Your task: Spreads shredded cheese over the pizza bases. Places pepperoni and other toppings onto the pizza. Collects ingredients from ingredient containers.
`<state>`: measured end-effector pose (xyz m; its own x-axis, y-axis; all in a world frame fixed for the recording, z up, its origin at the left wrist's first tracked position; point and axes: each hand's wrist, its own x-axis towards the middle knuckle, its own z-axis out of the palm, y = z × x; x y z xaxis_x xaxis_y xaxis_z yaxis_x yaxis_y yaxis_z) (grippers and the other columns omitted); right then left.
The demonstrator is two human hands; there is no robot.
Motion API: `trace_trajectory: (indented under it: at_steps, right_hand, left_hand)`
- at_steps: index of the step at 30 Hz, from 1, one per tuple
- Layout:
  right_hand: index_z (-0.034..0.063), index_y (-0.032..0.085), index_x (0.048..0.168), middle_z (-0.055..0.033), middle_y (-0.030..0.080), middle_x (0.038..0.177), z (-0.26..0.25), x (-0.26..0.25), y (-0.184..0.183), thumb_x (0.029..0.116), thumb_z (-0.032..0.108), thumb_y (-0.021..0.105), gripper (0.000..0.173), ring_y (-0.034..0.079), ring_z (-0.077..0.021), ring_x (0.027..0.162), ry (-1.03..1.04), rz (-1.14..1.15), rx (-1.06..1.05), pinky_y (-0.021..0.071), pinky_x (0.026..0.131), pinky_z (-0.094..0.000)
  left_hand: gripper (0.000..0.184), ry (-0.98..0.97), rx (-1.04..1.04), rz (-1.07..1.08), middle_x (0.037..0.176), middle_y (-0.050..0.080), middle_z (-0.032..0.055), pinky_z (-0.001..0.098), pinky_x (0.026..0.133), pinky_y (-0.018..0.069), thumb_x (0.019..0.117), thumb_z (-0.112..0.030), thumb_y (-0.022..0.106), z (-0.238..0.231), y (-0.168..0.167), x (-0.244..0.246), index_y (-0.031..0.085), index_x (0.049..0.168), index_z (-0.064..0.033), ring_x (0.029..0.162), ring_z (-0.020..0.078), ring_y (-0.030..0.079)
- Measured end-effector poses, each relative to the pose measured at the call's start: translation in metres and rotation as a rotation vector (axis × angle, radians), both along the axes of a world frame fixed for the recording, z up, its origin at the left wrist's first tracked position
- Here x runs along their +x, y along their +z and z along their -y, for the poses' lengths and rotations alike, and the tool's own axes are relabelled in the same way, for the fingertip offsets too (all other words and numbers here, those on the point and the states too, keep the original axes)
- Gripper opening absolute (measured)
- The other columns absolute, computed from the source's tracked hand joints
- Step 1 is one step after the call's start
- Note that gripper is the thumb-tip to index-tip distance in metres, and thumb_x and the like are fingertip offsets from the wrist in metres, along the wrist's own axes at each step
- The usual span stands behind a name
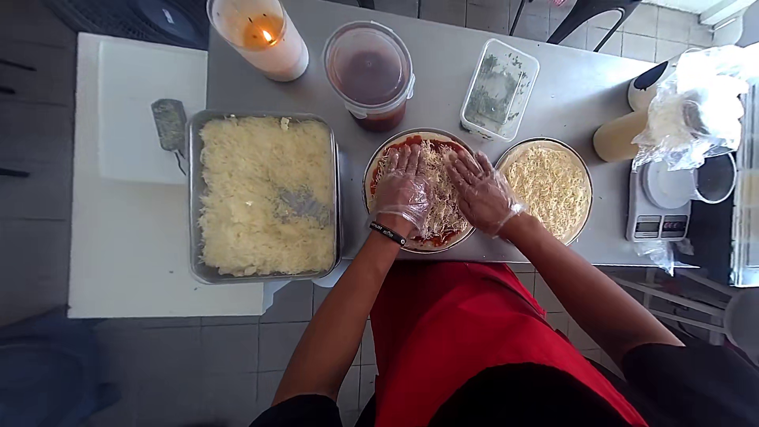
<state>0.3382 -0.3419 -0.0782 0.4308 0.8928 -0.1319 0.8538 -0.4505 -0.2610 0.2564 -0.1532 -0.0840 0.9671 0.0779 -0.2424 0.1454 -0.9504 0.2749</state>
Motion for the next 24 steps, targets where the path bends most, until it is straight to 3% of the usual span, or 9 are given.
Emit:
trace_trajectory:
  at_steps: [3,5,7,9,12,14,16,21,24]
  right_hand:
    - [-0.0015,0.046,0.152,-0.0179,0.042,0.16,0.029,-0.025,0.017,0.0999,0.016,0.038,0.056,0.033,-0.0303,0.153,-0.147,-0.015,0.127,0.02,0.127,-0.0533]
    - [0.0005,0.05,0.15,-0.0148,0.048,0.157,0.047,-0.038,0.028,0.0996,0.012,0.041,0.053,0.04,-0.027,0.15,-0.349,-0.041,0.192,0.0292,0.125,-0.0492]
    - [0.0021,0.051,0.15,-0.014,0.05,0.155,0.058,-0.047,0.025,0.098,0.011,0.045,0.053,0.045,-0.028,0.147,-0.498,-0.089,0.166,0.0356,0.121,-0.0486]
    - [-0.0011,0.052,0.148,-0.0176,0.051,0.154,0.058,-0.051,0.015,0.0975,0.007,0.048,0.052,0.043,-0.0313,0.148,-0.464,-0.136,0.15,0.0329,0.123,-0.0506]
    - [0.0002,0.053,0.148,-0.0178,0.048,0.156,0.048,-0.054,-0.006,0.0953,0.012,0.05,0.054,0.038,-0.0331,0.15,-0.231,-0.085,0.144,0.0239,0.125,-0.0552]
    - [0.0011,0.053,0.149,-0.0177,0.046,0.158,0.041,-0.053,-0.016,0.0945,0.015,0.048,0.056,0.037,-0.0337,0.151,-0.163,-0.038,0.129,0.0211,0.125,-0.0568]
    - [0.0004,0.052,0.149,-0.0168,0.045,0.159,0.037,-0.05,-0.015,0.0952,0.018,0.046,0.057,0.037,-0.034,0.151,-0.17,-0.008,0.124,0.0212,0.125,-0.0582]
    - [0.0019,0.045,0.154,-0.0158,0.039,0.163,0.035,-0.049,-0.01,0.0995,0.018,0.04,0.057,0.03,-0.0321,0.155,-0.202,-0.068,0.104,0.0168,0.126,-0.0574]
    - [-0.0021,0.049,0.15,-0.0168,0.044,0.16,0.039,-0.052,0.002,0.0974,0.013,0.04,0.055,0.034,-0.0308,0.153,-0.255,-0.097,0.207,0.0226,0.126,-0.0539]
  left_hand:
    - [0.058,-0.123,-0.107,0.128,0.159,0.04,0.025,0.0541,0.126,0.0188,0.1065,-0.03,0.04,0.018,0.002,-0.013,0.043,0.151,0.0073,0.152,0.0388,0.032]
    - [0.061,-0.191,-0.171,0.095,0.161,0.039,0.0216,0.0527,0.126,0.02,0.1061,-0.036,0.043,0.039,-0.007,-0.021,0.044,0.152,0.0047,0.153,0.0354,0.032]
    - [0.061,-0.188,-0.207,0.063,0.163,0.036,0.0205,0.051,0.126,0.019,0.1044,-0.032,0.048,0.053,-0.018,-0.024,0.043,0.152,0.0047,0.154,0.0341,0.029]
    - [0.06,-0.168,-0.187,0.056,0.163,0.035,0.0212,0.0507,0.126,0.0186,0.106,-0.031,0.045,0.058,-0.018,-0.02,0.041,0.153,0.0055,0.154,0.0347,0.029]
    - [0.059,-0.165,-0.144,0.031,0.163,0.033,0.0233,0.0514,0.126,0.0182,0.1071,-0.028,0.041,0.059,-0.01,-0.015,0.038,0.154,0.0071,0.153,0.0364,0.029]
    - [0.057,-0.161,-0.138,0.048,0.161,0.037,0.0238,0.0521,0.126,0.02,0.1053,-0.025,0.047,0.055,-0.006,-0.016,0.041,0.152,0.008,0.152,0.0368,0.032]
    - [0.055,-0.115,-0.113,0.111,0.157,0.044,0.0246,0.0524,0.124,0.0254,0.1031,-0.024,0.051,0.051,0.0,-0.021,0.047,0.148,0.0077,0.148,0.0382,0.039]
    - [0.06,-0.112,-0.153,0.083,0.162,0.034,0.0256,0.0514,0.126,0.0206,0.1072,-0.032,0.042,0.065,-0.013,-0.035,0.04,0.152,0.0081,0.152,0.0384,0.031]
    - [0.063,-0.097,-0.161,0.105,0.164,0.032,0.0237,0.0503,0.127,0.0184,0.1055,-0.033,0.044,0.068,-0.011,-0.048,0.037,0.154,0.0068,0.154,0.0371,0.028]
